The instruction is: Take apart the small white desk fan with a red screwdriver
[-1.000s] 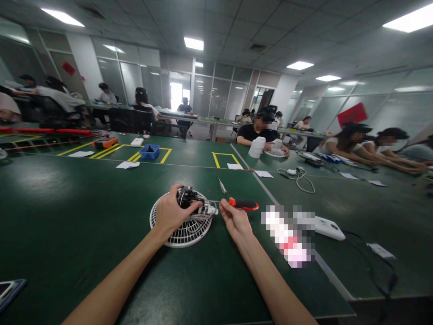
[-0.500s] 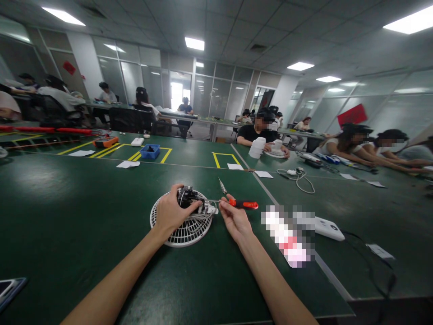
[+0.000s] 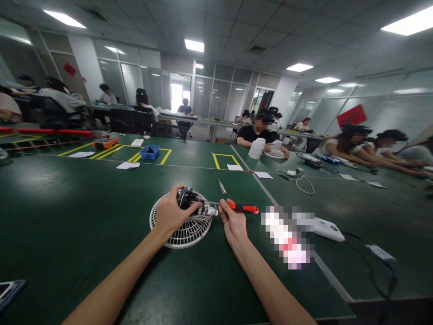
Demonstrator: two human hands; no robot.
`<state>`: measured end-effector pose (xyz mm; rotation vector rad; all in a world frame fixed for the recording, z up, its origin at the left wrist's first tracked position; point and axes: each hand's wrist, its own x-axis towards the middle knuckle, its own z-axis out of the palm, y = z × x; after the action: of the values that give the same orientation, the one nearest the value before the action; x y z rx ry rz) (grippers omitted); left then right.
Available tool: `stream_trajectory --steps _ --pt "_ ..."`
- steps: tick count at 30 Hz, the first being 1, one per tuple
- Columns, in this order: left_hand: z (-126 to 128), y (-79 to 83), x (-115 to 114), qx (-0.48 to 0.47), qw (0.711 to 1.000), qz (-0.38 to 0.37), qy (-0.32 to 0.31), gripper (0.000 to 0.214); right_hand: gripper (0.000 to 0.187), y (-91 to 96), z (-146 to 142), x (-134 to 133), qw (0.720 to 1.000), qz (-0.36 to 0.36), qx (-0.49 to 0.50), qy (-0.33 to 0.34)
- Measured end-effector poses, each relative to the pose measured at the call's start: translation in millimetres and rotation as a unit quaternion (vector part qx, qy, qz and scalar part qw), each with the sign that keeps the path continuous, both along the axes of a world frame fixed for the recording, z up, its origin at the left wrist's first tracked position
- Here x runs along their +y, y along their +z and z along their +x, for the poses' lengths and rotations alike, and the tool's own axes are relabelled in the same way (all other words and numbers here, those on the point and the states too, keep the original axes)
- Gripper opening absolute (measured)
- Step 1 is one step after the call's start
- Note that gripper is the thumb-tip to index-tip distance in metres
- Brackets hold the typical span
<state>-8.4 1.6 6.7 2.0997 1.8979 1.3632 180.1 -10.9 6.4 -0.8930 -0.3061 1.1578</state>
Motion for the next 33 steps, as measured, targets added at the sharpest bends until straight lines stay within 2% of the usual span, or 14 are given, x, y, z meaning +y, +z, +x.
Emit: stream_trajectory --steps 9,16,19,21,23,25,26,28,31,33 --pt "0 1.9 -1 -0.005 1.0 -0.003 -0.008 0.074 0.048 3.7 3 0 1.0 -0.001 -0.006 0.018" --pt "-1 2.0 -1 -0.005 1.0 -0.007 -0.011 0.075 0.03 6.8 17 4 1.0 -0.024 -0.002 0.006" --pt "-1 2.6 -1 -0.003 1.0 -0.006 -0.01 0.074 0.032 -0.5 22 11 0.994 -0.041 -0.089 0.041" --pt "0 3.0 -2 -0.001 1.0 -0.005 -0.01 0.073 0.033 -7.9 25 16 0.974 -0.065 -0.208 0.066" --pt "-1 3.1 -3 0.002 1.0 -0.004 -0.008 0.073 0.037 -14.5 27 20 0.962 -0.08 -0.25 0.072" --pt "-1 2.8 -3 0.004 1.0 -0.004 -0.007 0.072 0.049 -18.0 29 21 0.951 -0.083 -0.29 0.069" --pt "-1 2.4 -3 0.004 1.0 -0.004 -0.008 0.071 0.058 -18.3 30 20 0.937 -0.082 -0.334 0.065" --pt "-2 1.7 -3 0.005 1.0 -0.002 -0.011 0.069 0.071 -16.5 31 16 0.866 -0.079 -0.49 0.068" --pt "-4 1.2 -2 0.022 0.999 0.002 -0.026 0.067 0.064 -11.2 32 9 0.738 -0.09 -0.662 0.092" --pt "-6 1.2 -1 0.039 0.999 -0.001 -0.036 0.067 0.057 -8.7 33 6 0.681 -0.109 -0.716 0.108"
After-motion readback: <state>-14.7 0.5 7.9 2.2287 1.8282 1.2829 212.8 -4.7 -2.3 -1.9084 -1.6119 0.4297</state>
